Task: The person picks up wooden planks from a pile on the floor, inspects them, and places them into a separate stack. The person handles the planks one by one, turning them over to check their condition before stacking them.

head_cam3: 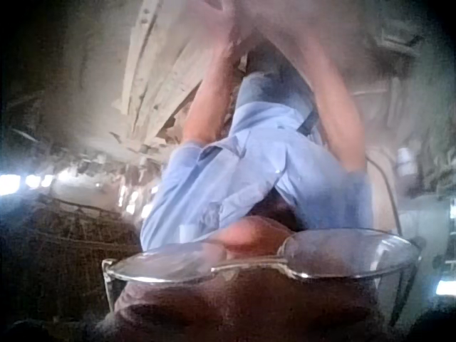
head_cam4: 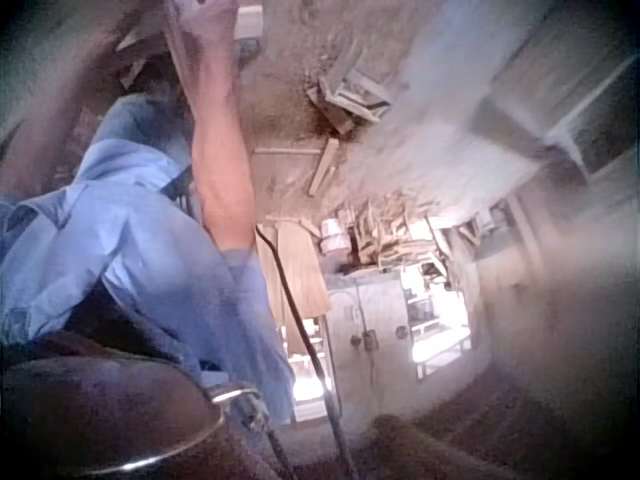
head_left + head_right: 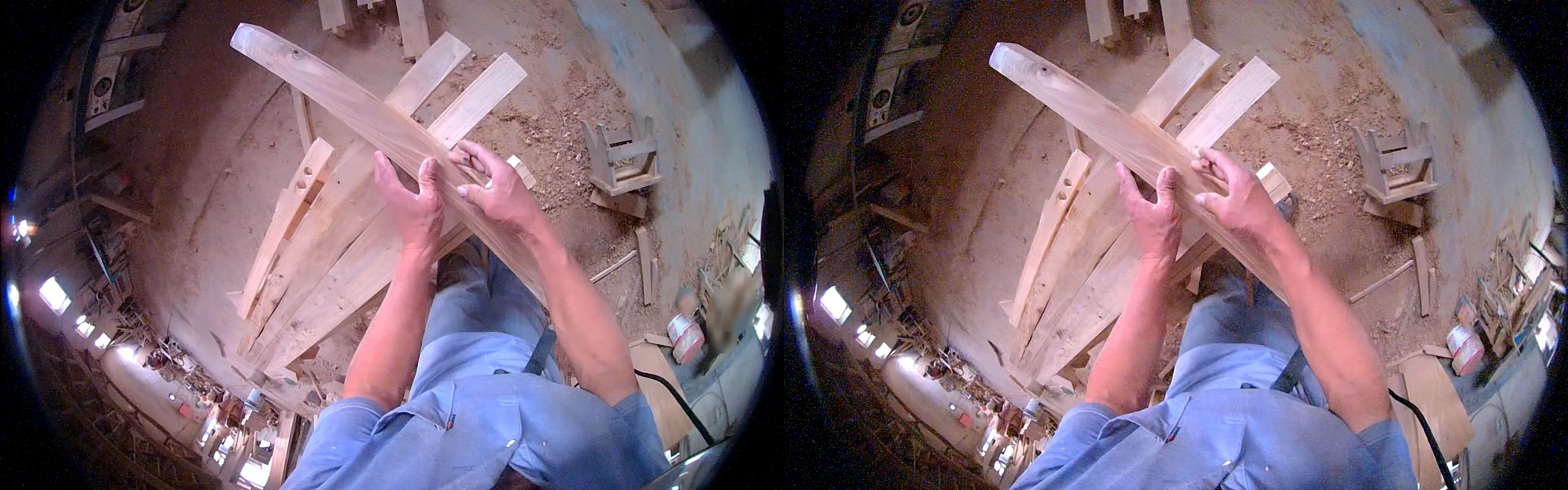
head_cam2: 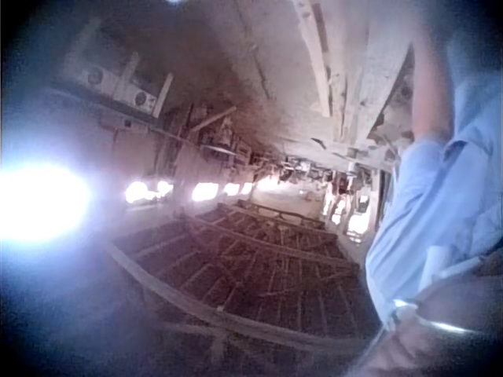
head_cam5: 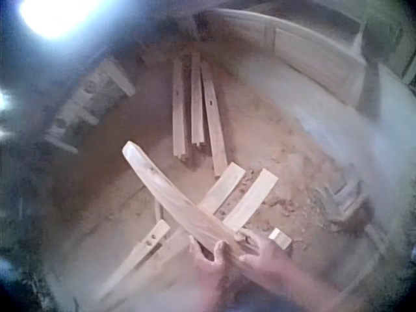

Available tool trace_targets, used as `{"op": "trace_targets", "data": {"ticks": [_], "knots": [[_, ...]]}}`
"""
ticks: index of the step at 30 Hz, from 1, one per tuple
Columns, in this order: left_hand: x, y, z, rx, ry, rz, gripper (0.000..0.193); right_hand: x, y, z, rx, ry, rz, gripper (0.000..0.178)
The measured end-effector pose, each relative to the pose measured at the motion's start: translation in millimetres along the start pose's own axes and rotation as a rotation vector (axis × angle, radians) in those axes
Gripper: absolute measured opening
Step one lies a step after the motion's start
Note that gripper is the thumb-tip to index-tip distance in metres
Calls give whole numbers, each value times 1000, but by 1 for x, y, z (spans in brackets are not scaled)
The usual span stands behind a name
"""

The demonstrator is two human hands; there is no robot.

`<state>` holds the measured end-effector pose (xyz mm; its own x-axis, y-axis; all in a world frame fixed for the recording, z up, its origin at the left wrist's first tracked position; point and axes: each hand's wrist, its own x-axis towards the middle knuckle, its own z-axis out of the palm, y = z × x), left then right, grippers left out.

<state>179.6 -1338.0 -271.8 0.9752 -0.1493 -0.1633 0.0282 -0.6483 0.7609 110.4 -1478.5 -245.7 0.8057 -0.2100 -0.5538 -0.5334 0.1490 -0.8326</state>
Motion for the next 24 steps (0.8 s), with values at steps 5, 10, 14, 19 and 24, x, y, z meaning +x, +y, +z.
{"op": "trace_targets", "data": {"ticks": [5, 10, 14, 19, 24], "knots": [[-3, -12, 8, -5, 25, 33, 86, 42, 0, 11, 82, -28, -20, 70], [-4, -7, 5, 10, 10, 7, 83, 41, -5, 15, 193, -56, 40, 71], [-4, -8, 5, 10, -7, -3, 82, 54, -9, 14, 251, -66, -29, 74], [-4, -6, 4, -13, -31, -6, 83, 98, -21, 26, 119, -104, -103, 81], [-5, -14, 4, -17, -15, 8, 82, 104, -22, 37, 119, -138, -68, 79]]}}
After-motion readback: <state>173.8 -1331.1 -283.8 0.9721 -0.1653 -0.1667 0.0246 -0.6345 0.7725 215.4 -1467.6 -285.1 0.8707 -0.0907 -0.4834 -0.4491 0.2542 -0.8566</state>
